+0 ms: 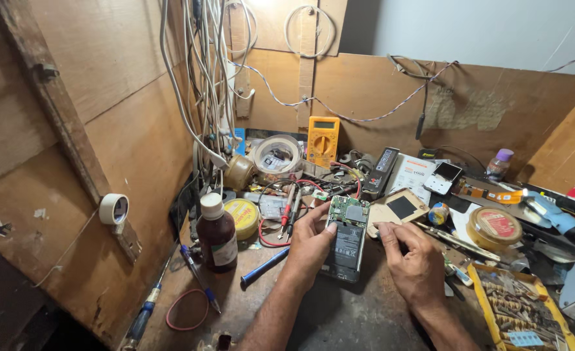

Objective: The person disassembles a mobile phone on a cluttered repair bench, prying the back cover off and lifting out the battery and internal board. They then use multimeter test probes on the exposed circuit board, checking components while holding the board steady with the other hand.

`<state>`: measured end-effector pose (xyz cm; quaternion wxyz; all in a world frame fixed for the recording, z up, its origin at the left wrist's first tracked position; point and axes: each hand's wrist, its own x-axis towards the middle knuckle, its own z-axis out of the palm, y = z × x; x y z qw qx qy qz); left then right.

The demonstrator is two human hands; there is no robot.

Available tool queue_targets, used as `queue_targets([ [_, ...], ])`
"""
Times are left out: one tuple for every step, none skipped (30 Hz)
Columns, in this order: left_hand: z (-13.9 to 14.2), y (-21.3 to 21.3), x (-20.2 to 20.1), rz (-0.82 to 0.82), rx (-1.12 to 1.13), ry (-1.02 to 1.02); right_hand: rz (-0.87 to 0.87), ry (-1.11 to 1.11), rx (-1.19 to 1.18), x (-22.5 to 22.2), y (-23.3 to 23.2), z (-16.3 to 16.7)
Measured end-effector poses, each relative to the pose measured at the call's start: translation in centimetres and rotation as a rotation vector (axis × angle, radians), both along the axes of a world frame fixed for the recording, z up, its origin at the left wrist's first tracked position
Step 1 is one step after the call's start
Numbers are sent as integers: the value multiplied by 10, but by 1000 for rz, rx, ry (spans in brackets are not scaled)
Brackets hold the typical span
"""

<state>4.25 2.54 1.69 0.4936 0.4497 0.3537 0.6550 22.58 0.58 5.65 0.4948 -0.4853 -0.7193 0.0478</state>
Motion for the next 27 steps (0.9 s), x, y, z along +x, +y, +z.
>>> queue_targets([
  [1,0,1,14,23,8,-5,-8,6,-1,0,0],
  [0,0,1,28,44,15,4,-10,10,-1,1,-1],
  [0,-1,1,37,42,41,12,-12,13,-1,1,-1],
  [0,-1,1,42,42,66,16,-14,18,-1,1,-2],
  [0,0,2,48,43,90,5,-26,-27,1,2,-2],
  [-1,0,3,44,38,84,-5,-36,-72,2,3,-2],
  [-1,1,3,42,32,79,-13,-46,-118,2,4,-2],
  [-1,2,2,41,28,74,-4,-43,-91,2,5,-3],
  [-1,3,2,45,4,74,6,-40,-65,2,6,-3],
  [-1,3,1,48,-21,75,15,-37,-40,2,6,-4],
  [-2,4,1,49,-45,74,21,-33,-20,2,6,-4],
  [-2,5,1,48,-39,80,28,-28,3,2,6,-5],
  [-3,5,0,48,-37,86,35,-23,22,2,6,-5],
  [-4,6,0,47,-34,91,23,-18,-6,1,5,-6],
  [-5,7,0,58,-36,97,11,-11,-30,1,5,-6],
  [-5,8,0,68,-39,103,0,-5,-56,0,4,-6],
  [-7,8,0,78,-44,107,4,-5,-55,0,4,-6],
  [-8,8,1,74,-51,102,9,-5,-52,0,3,-6],
  [-8,9,1,70,-56,97,14,-4,-48,-1,3,-6],
  [-9,10,1,67,-62,93,17,-2,-37,-1,3,-6],
  [-9,10,1,72,-56,89,20,0,-26,-1,3,-5],
  [-9,10,0,78,-48,87,23,3,-13,-2,3,-5],
  [-8,9,0,83,-40,85,15,1,-20,-2,3,-5],
  [-8,9,0,81,-58,85,7,-1,-29,-2,3,-5],
  [-8,8,-1,78,-76,86,-2,-3,-38,-2,3,-5],
  [-8,7,-1,75,-93,87,-1,2,-50,-2,3,-5],
  [-7,6,-1,66,-87,69,-1,7,-62,-2,2,-5],
])
